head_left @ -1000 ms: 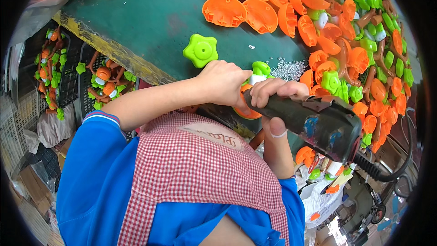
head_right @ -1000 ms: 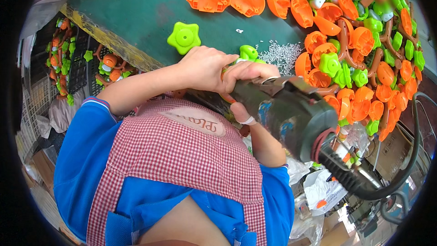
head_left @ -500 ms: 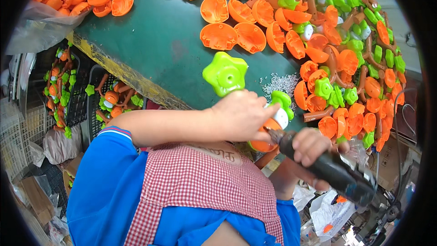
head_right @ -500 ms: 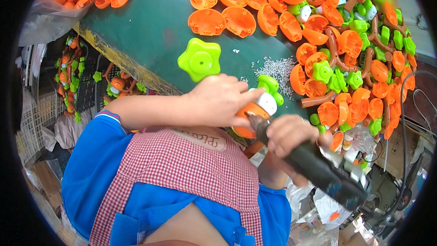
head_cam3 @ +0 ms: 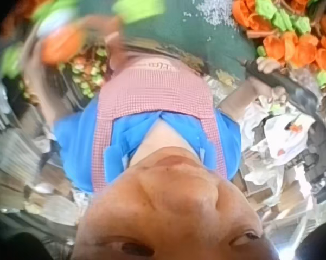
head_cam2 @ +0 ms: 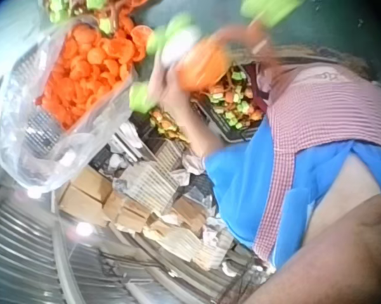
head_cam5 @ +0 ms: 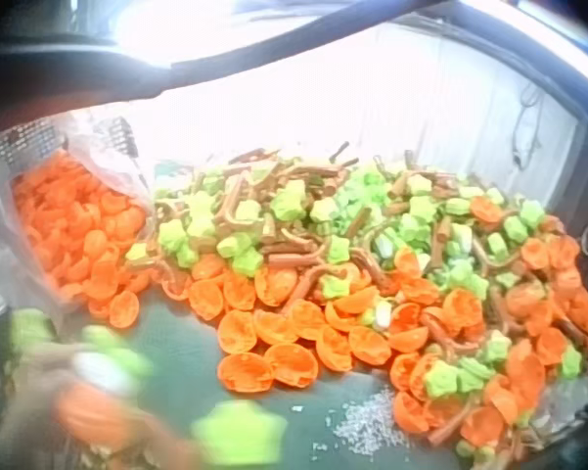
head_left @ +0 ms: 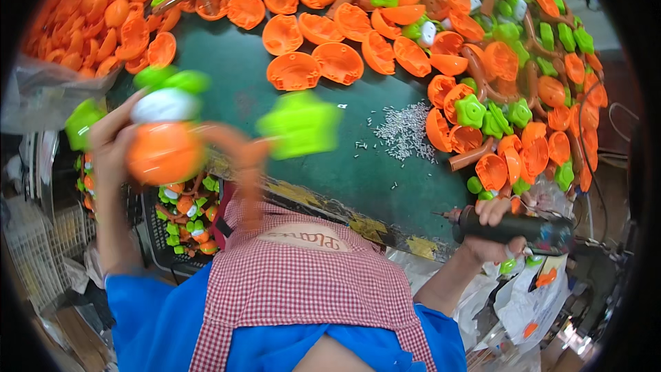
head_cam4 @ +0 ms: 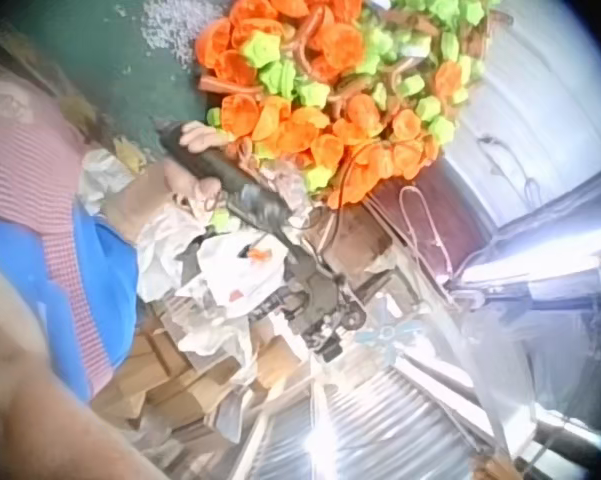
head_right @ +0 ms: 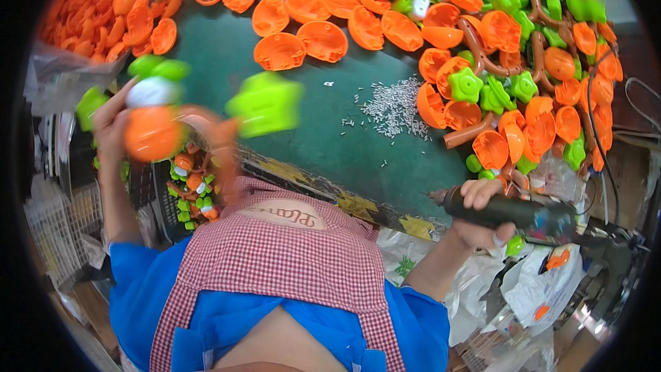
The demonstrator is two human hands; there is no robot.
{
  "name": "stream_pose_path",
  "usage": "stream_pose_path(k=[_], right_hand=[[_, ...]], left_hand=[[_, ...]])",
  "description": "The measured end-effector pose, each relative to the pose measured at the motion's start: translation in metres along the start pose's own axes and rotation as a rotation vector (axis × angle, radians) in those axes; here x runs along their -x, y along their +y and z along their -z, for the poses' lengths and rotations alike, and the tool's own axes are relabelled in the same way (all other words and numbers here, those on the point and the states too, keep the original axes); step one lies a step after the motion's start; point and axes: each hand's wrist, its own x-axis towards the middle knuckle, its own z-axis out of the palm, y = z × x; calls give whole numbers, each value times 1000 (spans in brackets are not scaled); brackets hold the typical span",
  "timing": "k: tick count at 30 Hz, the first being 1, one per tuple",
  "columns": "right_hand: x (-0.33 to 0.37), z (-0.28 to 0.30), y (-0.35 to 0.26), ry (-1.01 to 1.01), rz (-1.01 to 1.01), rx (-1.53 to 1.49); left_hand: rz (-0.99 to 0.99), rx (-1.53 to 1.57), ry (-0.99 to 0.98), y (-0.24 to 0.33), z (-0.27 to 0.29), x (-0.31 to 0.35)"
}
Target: The person assembles small plastic toy components on a green workbench. They pick up orange and green plastic parts, align them, and use a handheld power tool to fasten them together. The person repeats this process for multiple units, placing finished assemblies aside.
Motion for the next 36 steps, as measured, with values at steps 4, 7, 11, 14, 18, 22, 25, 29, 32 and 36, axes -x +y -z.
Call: stream_pose_path(k=[4, 7, 11, 14, 18, 22, 25, 29, 32, 36], right_hand=[[28, 52, 15, 257, 68, 493], [37, 69, 26, 448, 118, 325], [33, 76, 21, 423, 150, 525], [32, 73, 21, 632, 120, 583], [14, 55, 11, 677, 73, 756], [-6, 29, 8, 899, 770, 1243], [-18, 6, 11, 522, 1020, 1305], [-99, 1, 52, 28, 452, 1353], [-170, 26, 69, 38, 293, 1483], [-208, 18, 92, -93, -187, 2109]], left_hand=[[454, -653, -281, -98, 125, 52], [540, -1003, -479, -126, 92, 67], [66, -920, -339, -66, -8, -10], [-617, -664, -280, 32, -127, -82], [-1112, -554, -258, 75, -292, -173], [-770, -963, -473, 111, -375, -248], [-1111, -1026, -178, 97, -410, -251], [-1063, -1204, -325, 113, -420, -260], [-1126, -1217, -366, 126, -420, -266], [-1084, -1259, -253, 104, -423, -274]])
